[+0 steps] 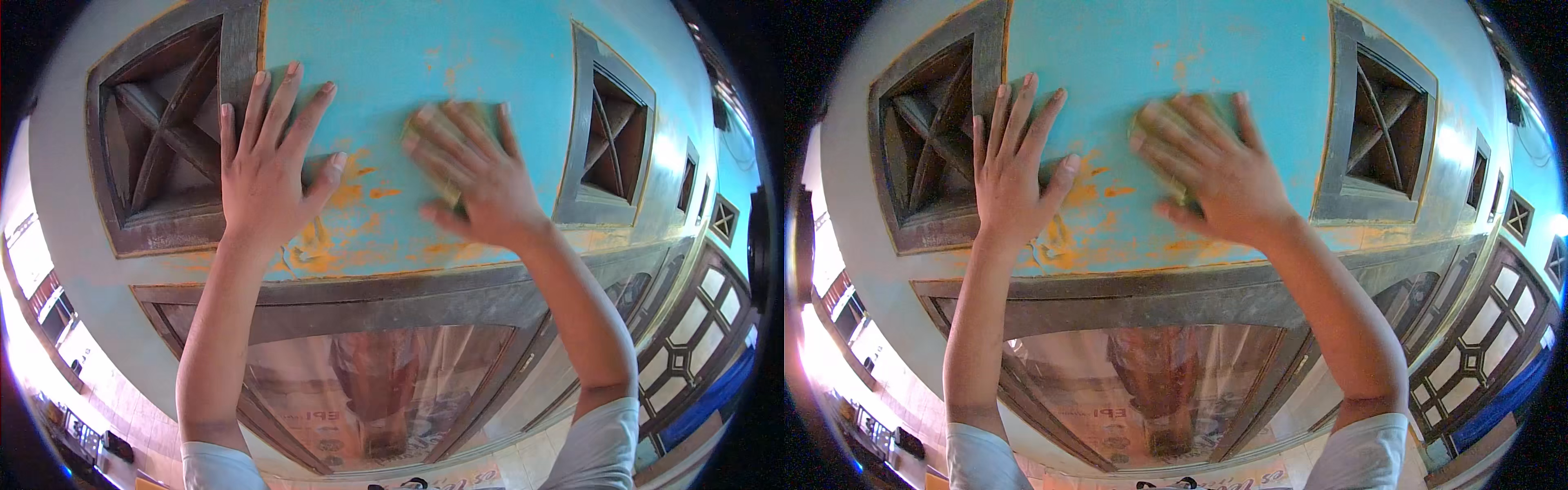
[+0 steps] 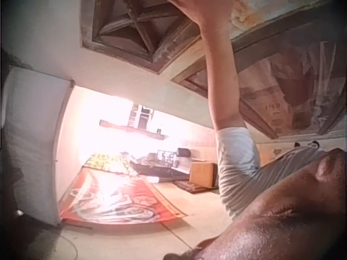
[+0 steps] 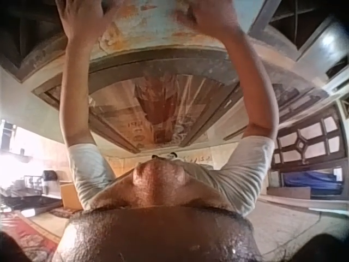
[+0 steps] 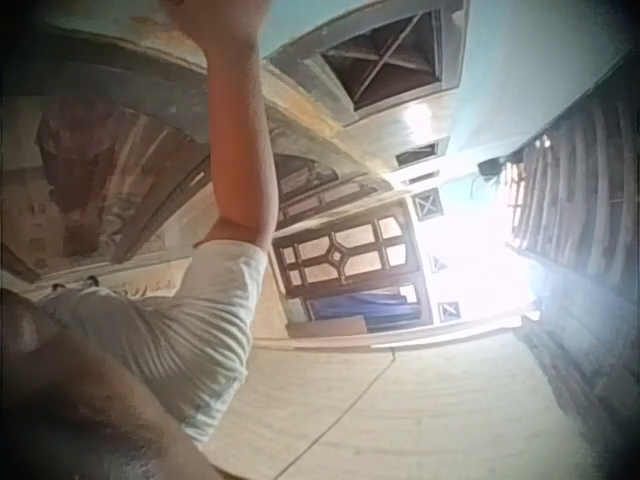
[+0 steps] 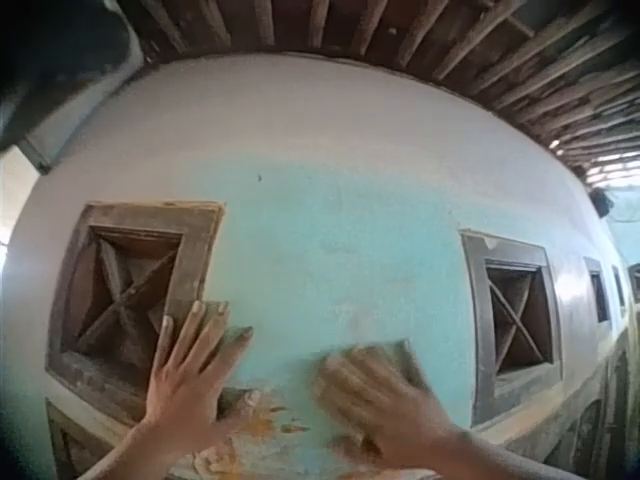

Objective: The recorder uses a piece of sandpaper to sand a painted wall surface located above a glass-fronted cabinet.

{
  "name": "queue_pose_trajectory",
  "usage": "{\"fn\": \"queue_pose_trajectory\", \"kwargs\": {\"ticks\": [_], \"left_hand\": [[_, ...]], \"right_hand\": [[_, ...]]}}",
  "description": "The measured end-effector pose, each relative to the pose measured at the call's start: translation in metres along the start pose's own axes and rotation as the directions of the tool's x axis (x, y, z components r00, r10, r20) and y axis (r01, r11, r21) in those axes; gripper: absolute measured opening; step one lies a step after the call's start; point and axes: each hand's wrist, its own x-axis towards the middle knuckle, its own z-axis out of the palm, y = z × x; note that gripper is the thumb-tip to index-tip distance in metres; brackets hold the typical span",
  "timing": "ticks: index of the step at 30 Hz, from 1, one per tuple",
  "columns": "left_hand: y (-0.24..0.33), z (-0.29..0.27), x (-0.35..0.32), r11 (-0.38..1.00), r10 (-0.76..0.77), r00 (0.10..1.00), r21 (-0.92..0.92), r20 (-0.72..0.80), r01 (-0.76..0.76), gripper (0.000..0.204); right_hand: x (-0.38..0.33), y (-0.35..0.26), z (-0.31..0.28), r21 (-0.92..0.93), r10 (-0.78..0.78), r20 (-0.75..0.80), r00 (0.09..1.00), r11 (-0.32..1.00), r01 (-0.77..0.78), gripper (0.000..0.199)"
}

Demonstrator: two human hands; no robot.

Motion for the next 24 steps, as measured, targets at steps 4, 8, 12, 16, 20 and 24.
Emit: {"fn": "queue_pose_trajectory", "kwargs": {"ticks": [4, 8, 12, 16, 20, 24], "left_hand": [[0.003, 0.005, 0.006, 0.999, 0.025, 1.000, -0.034, -0.018, -0.026, 0.065], [-0.015, 0.007, 0.035, 0.993, 0.118, 0.990, -0.003, -0.082, -0.118, 0.065], [-0.034, 0.010, 0.060, 0.989, 0.121, 0.989, 0.101, -0.085, -0.112, 0.060], [-0.029, 0.016, 0.064, 0.983, 0.156, 0.976, 0.122, -0.150, -0.139, 0.060], [-0.032, 0.011, 0.060, 0.983, 0.161, 0.976, 0.110, -0.149, -0.146, 0.060], [-0.037, 0.012, 0.056, 0.982, 0.161, 0.979, 0.123, -0.125, -0.146, 0.060]], "right_hand": [[0.006, 0.039, -0.007, -0.105, 0.020, -0.078, 0.997, 0.994, -0.028, 0.068], [0.031, 0.063, -0.004, -0.117, 0.250, -0.348, 0.904, 0.945, -0.307, 0.064], [0.024, 0.041, 0.003, -0.062, 0.234, -0.297, 0.926, 0.963, -0.263, 0.063], [0.010, 0.072, -0.008, -0.097, 0.197, -0.265, 0.944, 0.968, -0.230, 0.063], [0.007, 0.070, -0.001, -0.044, 0.372, -0.382, 0.846, 0.907, -0.419, 0.065], [-0.019, 0.025, 0.003, -0.020, 0.239, -0.168, 0.957, 0.969, -0.245, 0.068]]}}
